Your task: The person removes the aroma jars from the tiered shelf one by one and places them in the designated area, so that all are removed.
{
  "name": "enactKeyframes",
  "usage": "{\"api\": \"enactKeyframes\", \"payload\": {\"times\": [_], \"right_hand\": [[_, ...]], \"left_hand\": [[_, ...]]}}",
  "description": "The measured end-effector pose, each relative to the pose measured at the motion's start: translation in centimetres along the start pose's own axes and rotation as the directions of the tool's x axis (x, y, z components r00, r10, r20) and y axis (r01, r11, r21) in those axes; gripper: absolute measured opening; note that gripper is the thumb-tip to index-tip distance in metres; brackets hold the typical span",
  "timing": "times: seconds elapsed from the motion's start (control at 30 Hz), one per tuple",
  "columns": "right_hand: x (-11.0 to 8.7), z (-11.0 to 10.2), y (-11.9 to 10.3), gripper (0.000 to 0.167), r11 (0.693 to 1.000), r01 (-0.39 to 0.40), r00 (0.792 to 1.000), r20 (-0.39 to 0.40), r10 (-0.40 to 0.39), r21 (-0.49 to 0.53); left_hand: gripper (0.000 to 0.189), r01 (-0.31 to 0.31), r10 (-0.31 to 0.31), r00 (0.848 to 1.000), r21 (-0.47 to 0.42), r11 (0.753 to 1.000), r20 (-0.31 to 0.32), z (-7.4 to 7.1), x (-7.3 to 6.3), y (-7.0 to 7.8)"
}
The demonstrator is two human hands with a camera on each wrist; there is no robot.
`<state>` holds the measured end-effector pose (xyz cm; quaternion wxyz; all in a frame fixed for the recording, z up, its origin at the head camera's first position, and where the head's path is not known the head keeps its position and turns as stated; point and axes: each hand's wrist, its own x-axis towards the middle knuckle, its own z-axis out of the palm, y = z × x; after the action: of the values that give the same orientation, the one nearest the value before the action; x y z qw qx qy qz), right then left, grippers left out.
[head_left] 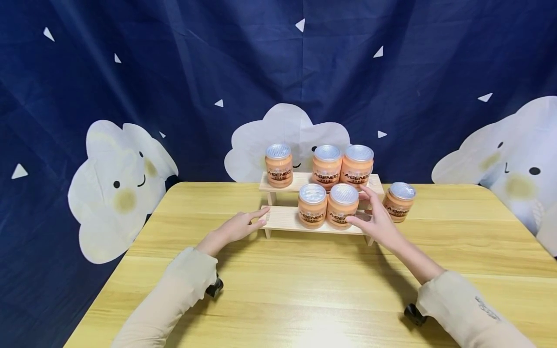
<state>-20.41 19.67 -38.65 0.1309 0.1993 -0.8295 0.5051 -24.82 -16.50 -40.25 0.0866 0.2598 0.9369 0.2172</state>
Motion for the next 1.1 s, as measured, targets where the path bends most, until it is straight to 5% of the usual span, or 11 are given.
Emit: {"api": "enactKeyframes", "payload": {"times": [0.23,0.53,1.1], "right_hand": [[0.7,1.5,-0.1,0.088,1.000,-0.009,1.000,-0.001,0.009,0.017],[1.0,2.6,-0.4,0.093,0.998,-0.004,0.996,-0.094,-0.002,-0.065],[0.3,2.0,-0.2,0.085,0.997,0.012,0.995,-0.103,-0.020,-0.080]], "left_hand": [[0.052,0.005,-0.005,1.000,-0.017,1.000,0.008,-0.1,0.0,0.0],[0.053,0.018,-0.017,1.000,-0.025,1.000,0.022,-0.1,0.0,0.0],[0.052,0.021,-0.021,0.999,-0.024,0.999,0.027,-0.1,-0.1,0.1]]}}
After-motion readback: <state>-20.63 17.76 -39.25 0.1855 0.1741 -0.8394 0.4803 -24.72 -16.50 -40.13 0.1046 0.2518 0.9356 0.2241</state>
